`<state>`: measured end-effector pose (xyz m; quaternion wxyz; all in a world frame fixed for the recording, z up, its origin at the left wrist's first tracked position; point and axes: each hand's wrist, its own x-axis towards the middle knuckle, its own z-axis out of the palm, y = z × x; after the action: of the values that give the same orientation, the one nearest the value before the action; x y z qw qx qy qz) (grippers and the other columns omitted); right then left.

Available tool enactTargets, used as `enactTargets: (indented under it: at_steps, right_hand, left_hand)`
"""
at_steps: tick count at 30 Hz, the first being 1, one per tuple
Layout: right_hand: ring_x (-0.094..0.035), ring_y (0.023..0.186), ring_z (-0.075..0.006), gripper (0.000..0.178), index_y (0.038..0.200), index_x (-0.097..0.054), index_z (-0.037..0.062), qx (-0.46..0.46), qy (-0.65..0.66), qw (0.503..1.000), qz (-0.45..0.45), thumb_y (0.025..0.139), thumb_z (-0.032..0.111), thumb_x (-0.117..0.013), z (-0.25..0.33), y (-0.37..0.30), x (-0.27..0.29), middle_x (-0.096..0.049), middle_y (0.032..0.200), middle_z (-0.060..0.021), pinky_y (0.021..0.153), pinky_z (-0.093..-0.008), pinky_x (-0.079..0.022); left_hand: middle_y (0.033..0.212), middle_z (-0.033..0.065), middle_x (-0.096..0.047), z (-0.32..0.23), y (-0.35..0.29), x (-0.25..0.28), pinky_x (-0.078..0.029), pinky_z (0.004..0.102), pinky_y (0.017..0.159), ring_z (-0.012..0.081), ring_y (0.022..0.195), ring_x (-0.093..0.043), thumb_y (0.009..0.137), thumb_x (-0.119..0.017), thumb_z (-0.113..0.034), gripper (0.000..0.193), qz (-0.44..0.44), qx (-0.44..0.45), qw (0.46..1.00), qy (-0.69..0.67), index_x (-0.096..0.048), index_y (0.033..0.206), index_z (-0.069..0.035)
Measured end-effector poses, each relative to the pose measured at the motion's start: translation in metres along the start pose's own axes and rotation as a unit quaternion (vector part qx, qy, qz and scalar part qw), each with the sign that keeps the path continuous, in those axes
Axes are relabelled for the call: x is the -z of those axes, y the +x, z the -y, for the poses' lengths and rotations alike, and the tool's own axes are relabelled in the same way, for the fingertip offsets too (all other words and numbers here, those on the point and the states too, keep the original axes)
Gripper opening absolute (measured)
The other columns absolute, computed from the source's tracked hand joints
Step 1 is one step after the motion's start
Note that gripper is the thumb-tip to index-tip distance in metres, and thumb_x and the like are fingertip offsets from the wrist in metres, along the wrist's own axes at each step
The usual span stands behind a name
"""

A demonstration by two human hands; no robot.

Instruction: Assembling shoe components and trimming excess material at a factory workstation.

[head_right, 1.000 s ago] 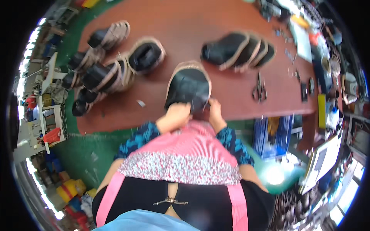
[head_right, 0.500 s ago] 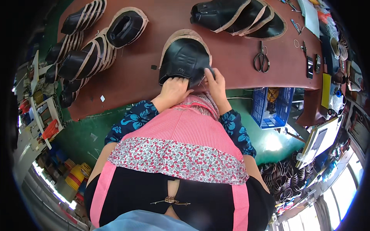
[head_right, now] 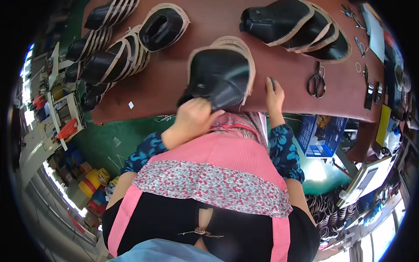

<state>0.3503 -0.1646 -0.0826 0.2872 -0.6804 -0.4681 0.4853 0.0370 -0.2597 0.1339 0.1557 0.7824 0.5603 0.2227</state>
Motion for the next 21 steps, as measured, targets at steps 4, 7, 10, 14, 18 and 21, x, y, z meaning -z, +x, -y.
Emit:
enactTargets:
  at_steps: [4,7,10,14,18,21]
  right_hand:
    - [-0.060,0.076,-0.0088,0.038,0.097,-0.073,0.0031,-0.044,0.026,0.998,0.038,0.116,0.036,-0.072,-0.017,-0.008,0.002,-0.068,0.083,-0.0005,0.071,-0.0297,-0.050]
    - [-0.063,0.079,-0.0069,0.033,0.102,-0.073,0.0053,-0.085,0.058,0.993,0.055,0.116,0.035,-0.073,-0.007,-0.019,-0.003,-0.068,0.088,0.0022,0.071,-0.0259,-0.051]
    - [-0.071,0.082,-0.0102,0.043,0.101,-0.077,-0.0006,-0.075,0.072,0.988,0.112,0.113,0.041,-0.076,-0.006,-0.018,-0.019,-0.075,0.087,-0.0037,0.073,-0.0298,-0.057]
    - [-0.071,0.085,-0.0090,0.040,0.104,-0.079,-0.0003,-0.071,0.089,0.986,0.121,0.113,0.039,-0.077,-0.006,-0.019,-0.026,-0.076,0.091,-0.0020,0.075,-0.0288,-0.057]
    - [-0.073,0.088,-0.0089,0.036,0.107,-0.080,0.0012,-0.094,0.141,0.978,0.125,0.114,0.037,-0.076,0.002,-0.018,-0.025,-0.079,0.096,-0.0013,0.079,-0.0281,-0.057]
    - [-0.074,0.092,-0.0093,0.033,0.110,-0.081,0.0026,-0.137,0.151,0.973,0.104,0.115,0.035,-0.074,0.003,-0.013,-0.023,-0.080,0.099,-0.0009,0.082,-0.0275,-0.058]
  left_hand:
    - [0.065,0.0118,-0.064,0.031,0.043,0.065,-0.055,0.0503,0.054,0.0347,0.059,-0.068,0.106,-0.080,-0.047,0.052,-0.079,0.091,0.970,0.211,-0.062,0.075,-0.010]
    - [0.095,0.0271,-0.077,0.125,0.106,0.063,-0.062,0.0596,0.082,0.0499,0.091,-0.078,0.111,-0.072,-0.048,0.050,-0.099,0.202,0.947,0.231,-0.071,0.099,0.001]
    - [0.131,0.0340,-0.078,0.226,0.139,0.059,-0.059,0.0584,0.107,0.0540,0.127,-0.073,0.094,-0.088,-0.050,0.076,0.000,0.357,0.915,0.186,-0.061,0.143,0.002]
    - [0.151,0.0248,-0.073,0.273,0.157,0.070,-0.056,0.0534,0.116,0.0428,0.142,-0.068,0.093,-0.090,-0.043,0.083,0.185,0.287,0.906,0.249,-0.062,0.159,-0.001]
    - [0.136,0.0198,-0.076,0.257,0.109,0.080,-0.060,0.0530,0.106,0.0420,0.133,-0.070,0.096,-0.089,-0.036,0.057,0.141,0.217,0.907,0.333,-0.070,0.140,-0.004]
    - [0.111,0.0117,-0.071,0.202,0.097,0.070,-0.060,0.0500,0.091,0.0371,0.109,-0.070,0.097,-0.087,-0.034,0.036,-0.083,0.083,0.914,0.389,-0.070,0.118,-0.010]
